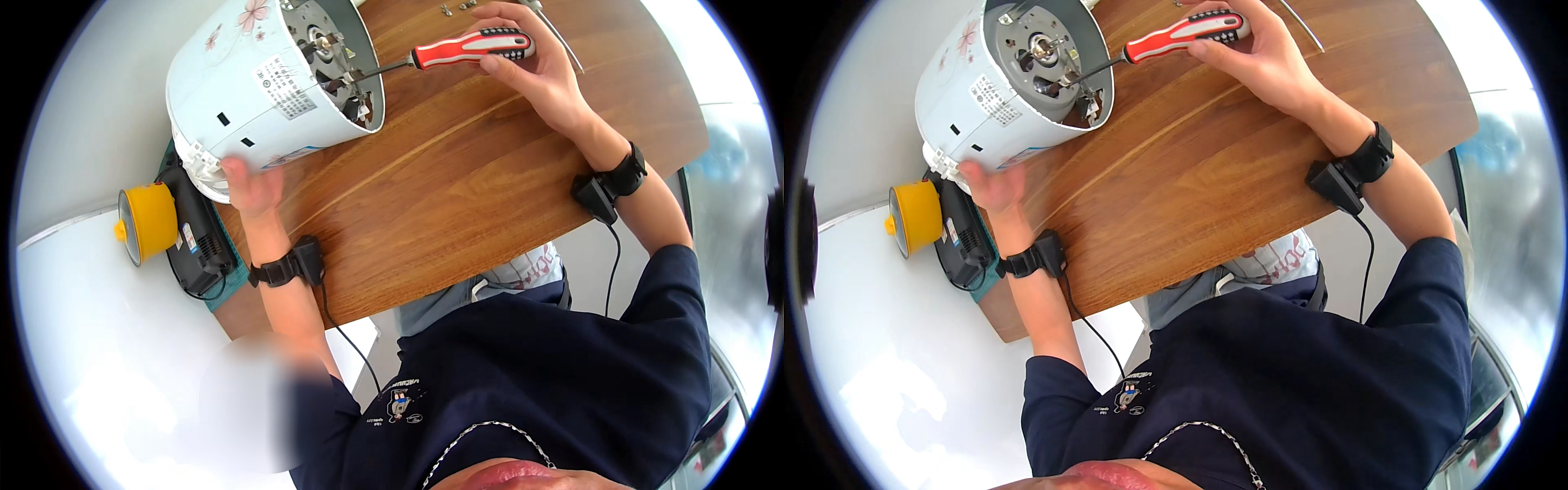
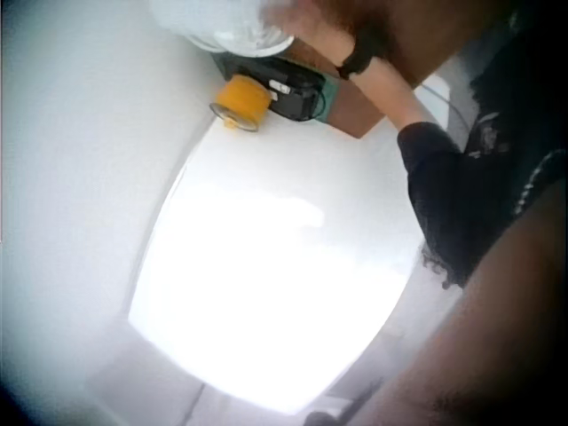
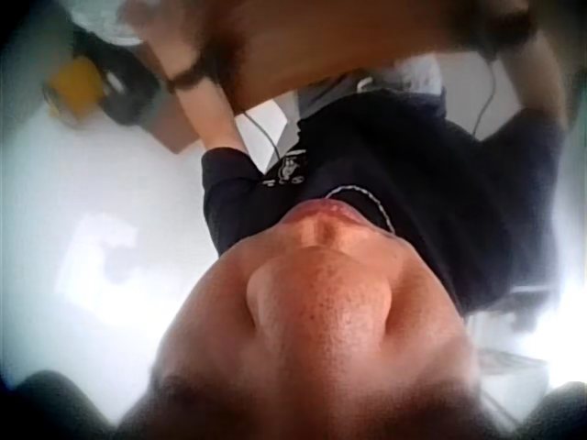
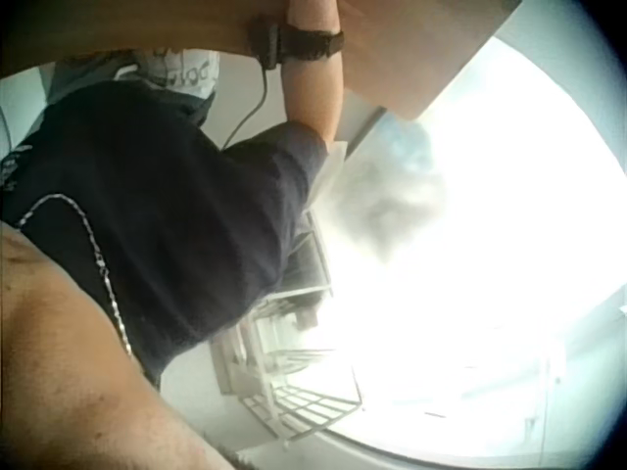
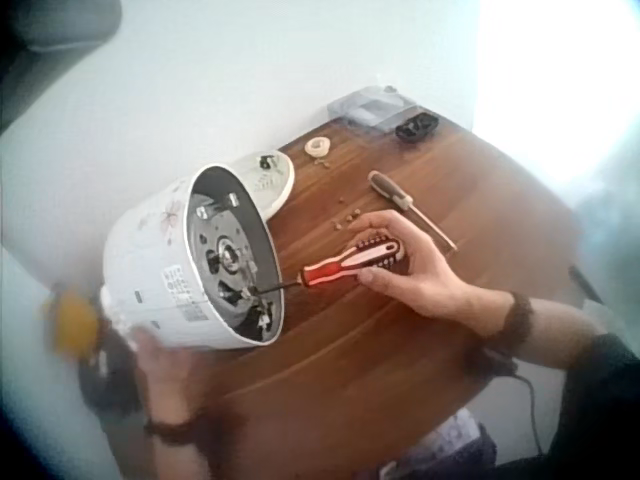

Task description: The person disassembles a white rice cooker on a wooden table using a screwdriver. They remove screws from the base, separate the outer casing from the inner pot, and continue unscrewing components from the bottom of the unit.

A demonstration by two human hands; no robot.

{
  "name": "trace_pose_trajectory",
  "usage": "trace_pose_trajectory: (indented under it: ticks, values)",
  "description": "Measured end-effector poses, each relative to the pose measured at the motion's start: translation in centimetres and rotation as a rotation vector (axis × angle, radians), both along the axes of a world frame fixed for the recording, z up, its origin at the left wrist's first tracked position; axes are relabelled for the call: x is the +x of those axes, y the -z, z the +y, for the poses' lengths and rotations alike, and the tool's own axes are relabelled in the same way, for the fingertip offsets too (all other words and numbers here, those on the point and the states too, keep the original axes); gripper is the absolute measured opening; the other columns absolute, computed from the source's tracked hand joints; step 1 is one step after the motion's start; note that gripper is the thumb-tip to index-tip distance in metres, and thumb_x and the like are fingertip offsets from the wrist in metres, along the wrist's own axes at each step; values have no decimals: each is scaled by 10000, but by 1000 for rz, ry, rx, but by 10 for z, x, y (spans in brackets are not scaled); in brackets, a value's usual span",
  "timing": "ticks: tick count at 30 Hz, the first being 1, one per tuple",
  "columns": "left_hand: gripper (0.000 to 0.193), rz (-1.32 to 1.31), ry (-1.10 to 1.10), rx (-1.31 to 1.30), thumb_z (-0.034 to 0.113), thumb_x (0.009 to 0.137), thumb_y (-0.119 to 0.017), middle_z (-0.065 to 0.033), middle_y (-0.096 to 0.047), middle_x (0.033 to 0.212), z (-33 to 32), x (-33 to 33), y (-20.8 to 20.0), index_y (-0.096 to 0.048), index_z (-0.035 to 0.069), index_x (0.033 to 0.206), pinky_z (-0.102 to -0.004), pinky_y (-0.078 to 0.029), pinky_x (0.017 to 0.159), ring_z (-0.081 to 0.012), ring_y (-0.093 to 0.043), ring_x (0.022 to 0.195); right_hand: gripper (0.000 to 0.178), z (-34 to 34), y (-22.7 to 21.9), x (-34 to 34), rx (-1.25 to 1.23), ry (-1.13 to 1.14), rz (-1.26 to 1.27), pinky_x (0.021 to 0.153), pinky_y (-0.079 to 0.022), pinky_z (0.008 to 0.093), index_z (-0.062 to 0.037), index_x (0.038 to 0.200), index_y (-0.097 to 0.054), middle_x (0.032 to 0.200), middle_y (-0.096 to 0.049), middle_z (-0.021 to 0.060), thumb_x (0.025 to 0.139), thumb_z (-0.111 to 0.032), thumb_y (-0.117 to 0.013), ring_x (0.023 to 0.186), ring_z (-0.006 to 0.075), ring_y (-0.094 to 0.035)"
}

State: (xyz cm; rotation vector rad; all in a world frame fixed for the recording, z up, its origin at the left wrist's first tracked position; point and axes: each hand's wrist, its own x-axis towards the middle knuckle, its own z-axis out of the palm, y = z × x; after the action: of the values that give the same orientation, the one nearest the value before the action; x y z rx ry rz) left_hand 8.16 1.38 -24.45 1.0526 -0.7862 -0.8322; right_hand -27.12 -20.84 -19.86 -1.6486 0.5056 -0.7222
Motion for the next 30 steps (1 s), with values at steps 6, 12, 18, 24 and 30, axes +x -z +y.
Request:
trace_pose_trajectory:
  ticks: [6,12,18,24,30]
  values:
    - [759,-65,-89,32,574,1039,-497,-72,-394,1584,-2,-3,-1,-290,105,1598,-486,-329,1170,-265,-390,1430,394,-7,8,-3,-167,110,176,891,-507,270,-20,1410,-500,1134,-640,58,1104,-269,-505,1024,118,-595]
    - [662,-33,-18,-20,470,1081,-449,-90,-383,1579,-3,-2,-4,-296,64,1580,-473,-303,1190,-265,-385,1425,394,-8,7,0,-47,31,-32,882,-508,256,-30,1438,-485,1027,-608,27,1108,-245,-496,976,107,-597]
    - [690,-508,-123,65,477,1069,-492,-94,-403,1567,8,14,12,-304,38,1567,-495,-309,1187,-270,-392,1425,495,-9,1,0,255,-8,117,871,-519,233,-35,1472,-458,1053,-628,13,1041,-197,-642,976,92,-621]
    - [832,-12,-29,-29,548,984,-630,-70,-419,1575,-3,-2,-1,-298,87,1592,-513,-309,1192,-280,-394,1439,482,-16,15,0,116,-69,-118,882,-529,240,-35,1457,-478,1140,-648,34,1048,-236,-636,1024,95,-631]
    - [958,36,86,12,598,847,-775,-27,-432,1586,-2,0,-4,-354,162,1588,-538,-303,1201,-281,-390,1462,400,-10,4,-2,285,61,91,770,-539,220,-43,1423,-497,1138,-643,45,1107,-288,-509,978,66,-640]
